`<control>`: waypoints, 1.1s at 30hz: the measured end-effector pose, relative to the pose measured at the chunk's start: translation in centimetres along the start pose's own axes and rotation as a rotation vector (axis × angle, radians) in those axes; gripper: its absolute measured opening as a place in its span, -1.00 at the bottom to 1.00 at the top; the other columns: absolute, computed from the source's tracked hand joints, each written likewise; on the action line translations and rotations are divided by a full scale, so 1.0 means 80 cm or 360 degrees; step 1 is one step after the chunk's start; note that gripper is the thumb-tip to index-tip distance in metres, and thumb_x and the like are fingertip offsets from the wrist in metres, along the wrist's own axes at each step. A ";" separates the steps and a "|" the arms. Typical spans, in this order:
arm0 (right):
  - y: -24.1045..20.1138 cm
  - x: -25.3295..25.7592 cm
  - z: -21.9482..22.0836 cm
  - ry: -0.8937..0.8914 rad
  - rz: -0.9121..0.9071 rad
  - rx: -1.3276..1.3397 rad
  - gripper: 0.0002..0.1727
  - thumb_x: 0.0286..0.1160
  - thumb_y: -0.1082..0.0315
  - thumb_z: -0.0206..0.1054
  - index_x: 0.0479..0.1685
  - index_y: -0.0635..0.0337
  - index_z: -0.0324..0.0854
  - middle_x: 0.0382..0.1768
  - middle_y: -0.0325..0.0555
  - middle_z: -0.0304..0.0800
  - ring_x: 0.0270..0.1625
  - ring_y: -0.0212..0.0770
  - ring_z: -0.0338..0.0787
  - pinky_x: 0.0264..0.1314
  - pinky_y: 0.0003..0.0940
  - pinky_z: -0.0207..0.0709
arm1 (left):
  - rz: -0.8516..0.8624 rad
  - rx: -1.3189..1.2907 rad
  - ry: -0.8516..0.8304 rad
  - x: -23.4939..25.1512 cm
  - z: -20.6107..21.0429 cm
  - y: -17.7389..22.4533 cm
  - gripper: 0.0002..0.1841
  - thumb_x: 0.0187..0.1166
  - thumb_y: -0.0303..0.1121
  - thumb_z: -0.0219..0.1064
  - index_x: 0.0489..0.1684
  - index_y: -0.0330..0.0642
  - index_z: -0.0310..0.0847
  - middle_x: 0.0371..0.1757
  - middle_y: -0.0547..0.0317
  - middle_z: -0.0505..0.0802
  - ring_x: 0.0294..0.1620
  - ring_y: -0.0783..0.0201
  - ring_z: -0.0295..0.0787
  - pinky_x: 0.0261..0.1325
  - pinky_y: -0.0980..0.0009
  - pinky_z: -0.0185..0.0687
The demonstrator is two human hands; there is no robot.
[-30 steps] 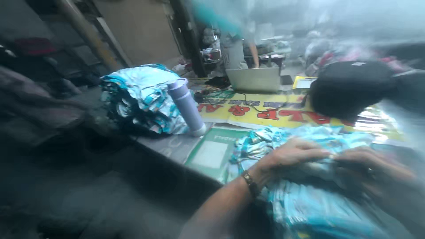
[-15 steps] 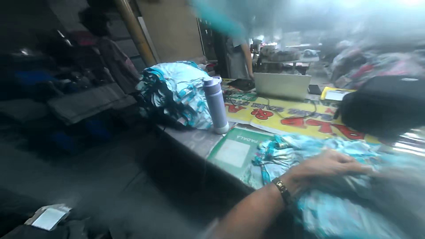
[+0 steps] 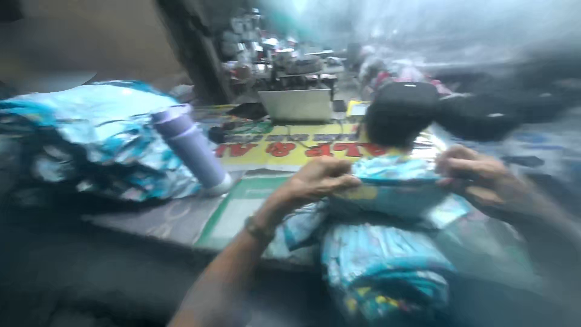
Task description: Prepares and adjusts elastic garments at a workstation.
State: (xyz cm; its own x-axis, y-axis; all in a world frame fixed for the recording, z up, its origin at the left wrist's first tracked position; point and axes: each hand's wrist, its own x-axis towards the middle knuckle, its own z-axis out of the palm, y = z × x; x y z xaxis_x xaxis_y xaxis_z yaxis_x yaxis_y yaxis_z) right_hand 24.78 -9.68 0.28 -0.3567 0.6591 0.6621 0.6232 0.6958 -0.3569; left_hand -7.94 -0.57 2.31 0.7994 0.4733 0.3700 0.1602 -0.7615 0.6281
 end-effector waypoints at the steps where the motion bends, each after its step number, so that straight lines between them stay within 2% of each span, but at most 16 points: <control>1: 0.002 0.004 -0.005 -0.0005 0.0028 0.0069 -0.79 0.46 0.18 0.37 -0.42 0.09 0.69 -0.15 -0.37 0.63 -0.07 -0.64 0.61 -0.02 -0.76 0.51 | -0.0065 0.0050 0.0031 -0.003 -0.010 0.005 -0.75 0.68 -0.30 0.31 -0.41 -0.24 0.67 -0.56 0.27 0.64 -0.56 0.49 0.49 -0.45 0.56 0.40; 4: 0.010 0.006 -0.014 -0.0038 0.0126 0.0205 -0.81 0.44 0.27 0.35 -0.52 0.07 0.66 -0.23 -0.40 0.64 -0.14 -0.63 0.62 -0.09 -0.74 0.52 | -0.0081 0.0104 0.0076 -0.001 -0.019 0.005 -0.62 0.77 -0.23 0.15 -0.55 -0.14 0.62 -0.65 0.32 0.60 -0.66 0.51 0.43 -0.59 0.58 0.30; 6: 0.010 0.009 -0.015 -0.0061 0.0228 0.0256 -0.81 0.47 0.33 0.30 -0.51 0.06 0.66 -0.38 -0.45 0.64 -0.32 -0.65 0.58 -0.28 -0.75 0.45 | -0.0056 0.0054 0.0074 0.002 -0.016 -0.001 -0.61 0.77 -0.24 0.14 -0.60 -0.12 0.57 -0.67 0.33 0.56 -0.69 0.53 0.39 -0.62 0.60 0.24; 9: 0.011 0.015 -0.007 -0.0027 0.0410 0.0406 -0.77 0.56 0.38 0.26 -0.51 0.04 0.65 -0.64 -0.51 0.54 -0.61 -0.69 0.45 -0.55 -0.76 0.35 | -0.0063 -0.0191 0.0081 0.004 -0.011 -0.007 -0.74 0.69 -0.33 0.27 -0.50 -0.14 0.61 -0.62 0.34 0.60 -0.67 0.57 0.41 -0.61 0.69 0.28; 13: 0.037 0.037 0.038 0.0101 0.0499 0.0420 -0.66 0.66 0.32 0.30 -0.59 0.11 0.56 -0.70 -0.36 0.49 -0.68 -0.54 0.44 -0.62 -0.62 0.34 | -0.0169 -0.0248 0.0270 0.018 0.009 -0.032 -0.88 0.60 -0.42 0.39 -0.34 -0.21 0.64 -0.53 0.24 0.70 -0.61 0.49 0.51 -0.55 0.62 0.42; 15: 0.063 0.044 0.085 0.0109 0.0645 0.0236 -0.66 0.65 0.26 0.34 -0.52 0.23 0.60 -0.65 -0.14 0.56 -0.61 -0.28 0.54 -0.55 -0.28 0.47 | -0.0313 -0.0068 0.0380 0.030 0.037 -0.074 -0.81 0.63 -0.28 0.38 -0.30 -0.22 0.67 -0.48 0.16 0.73 -0.53 0.34 0.61 -0.43 0.37 0.57; 17: 0.092 0.041 0.138 0.0043 0.0854 0.0217 -0.71 0.62 0.24 0.38 -0.26 0.35 0.74 -0.45 0.02 0.72 -0.36 -0.10 0.70 -0.16 0.01 0.64 | -0.0530 0.0103 0.0378 0.033 0.069 -0.121 -0.70 0.66 -0.13 0.34 -0.21 -0.23 0.71 -0.38 0.10 0.75 -0.34 0.20 0.67 -0.15 0.09 0.63; 18: 0.104 0.036 0.155 0.0041 0.0957 0.0309 -0.69 0.62 0.23 0.39 -0.22 0.39 0.72 -0.40 0.02 0.70 -0.29 -0.14 0.67 -0.06 -0.05 0.58 | -0.0617 0.0146 0.0393 0.033 0.078 -0.130 -0.67 0.65 -0.10 0.34 -0.16 -0.24 0.72 -0.33 0.08 0.76 -0.28 0.19 0.69 -0.06 0.05 0.62; 19: 0.111 0.033 0.162 0.0095 0.1012 0.0403 -0.69 0.60 0.22 0.42 -0.23 0.38 0.67 -0.41 -0.07 0.64 -0.31 -0.26 0.60 -0.08 -0.21 0.54 | -0.0677 0.0231 0.0386 0.035 0.078 -0.127 -0.67 0.65 -0.08 0.34 -0.09 -0.21 0.72 -0.28 0.08 0.79 -0.23 0.17 0.71 -0.02 0.03 0.61; 21: 0.117 0.026 0.161 0.0174 0.1008 0.0469 -0.69 0.60 0.21 0.42 -0.26 0.34 0.60 -0.43 -0.14 0.57 -0.35 -0.35 0.53 -0.14 -0.32 0.49 | -0.0659 0.0580 0.0292 0.044 0.068 -0.092 -0.64 0.67 -0.08 0.33 0.13 -0.20 0.71 -0.05 -0.03 0.86 -0.01 0.00 0.80 0.12 -0.16 0.62; 24: 0.111 0.018 0.155 0.0212 0.0987 0.0426 -0.66 0.71 0.16 0.29 -0.12 0.34 0.69 -0.33 -0.10 0.67 -0.27 -0.35 0.60 -0.05 -0.29 0.53 | -0.0101 0.1110 0.0496 0.060 0.072 -0.026 -0.70 0.59 -0.14 0.41 0.05 -0.15 0.79 0.00 0.01 0.88 0.04 -0.01 0.83 0.12 -0.12 0.64; 27: 0.101 0.014 0.153 0.0358 0.1013 0.0517 -0.68 0.72 0.25 0.23 -0.09 0.39 0.70 -0.28 -0.09 0.74 -0.20 -0.42 0.68 0.03 -0.33 0.59 | 0.0512 0.1083 0.0491 0.077 0.101 0.006 -0.77 0.64 -0.16 0.34 -0.02 -0.05 0.85 0.01 0.19 0.91 0.10 0.22 0.83 0.22 0.11 0.63; 28: 0.101 0.013 0.151 0.0419 0.1086 0.0647 -0.70 0.74 0.29 0.21 -0.06 0.41 0.68 -0.27 -0.11 0.75 -0.20 -0.44 0.70 0.04 -0.38 0.62 | 0.0477 0.1084 0.0366 0.078 0.112 -0.002 -0.72 0.69 -0.09 0.27 0.06 0.02 0.83 0.09 0.23 0.91 0.17 0.23 0.81 0.28 0.09 0.58; 29: 0.102 0.012 0.149 0.0483 0.1174 0.0816 -0.73 0.76 0.30 0.17 -0.04 0.38 0.65 -0.31 -0.18 0.70 -0.27 -0.48 0.67 -0.06 -0.45 0.62 | 0.0276 0.1075 0.0177 0.077 0.121 -0.018 -0.64 0.74 0.00 0.16 0.19 0.09 0.79 0.23 0.25 0.87 0.28 0.20 0.77 0.35 0.03 0.54; 31: 0.111 0.007 0.148 0.0630 0.1319 0.1176 -0.83 0.80 0.33 0.14 -0.03 0.27 0.53 -0.51 -0.33 0.58 -0.58 -0.52 0.50 -0.49 -0.59 0.45 | -0.0217 0.0775 -0.0206 0.079 0.119 -0.050 -0.50 0.82 0.10 -0.05 0.50 0.18 0.64 0.50 0.24 0.74 0.50 0.17 0.65 0.49 -0.08 0.50; 33: 0.115 0.006 0.143 0.0688 0.1347 0.1360 -0.86 0.80 0.38 0.12 0.02 0.27 0.50 -0.57 -0.34 0.55 -0.67 -0.50 0.43 -0.61 -0.61 0.36 | -0.0367 0.0442 -0.0357 0.091 0.102 -0.066 -0.47 0.83 0.11 -0.08 0.56 0.15 0.59 0.55 0.19 0.70 0.55 0.18 0.61 0.56 -0.11 0.42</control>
State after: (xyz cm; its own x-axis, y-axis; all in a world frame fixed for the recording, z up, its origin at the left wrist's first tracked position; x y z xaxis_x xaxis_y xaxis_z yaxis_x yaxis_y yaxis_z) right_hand 22.43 0.28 -10.24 0.2854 0.9504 0.1236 -0.1571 0.1736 -0.9722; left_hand 1.77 3.29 -3.89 0.8258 0.5603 0.0638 0.4748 -0.7519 0.4574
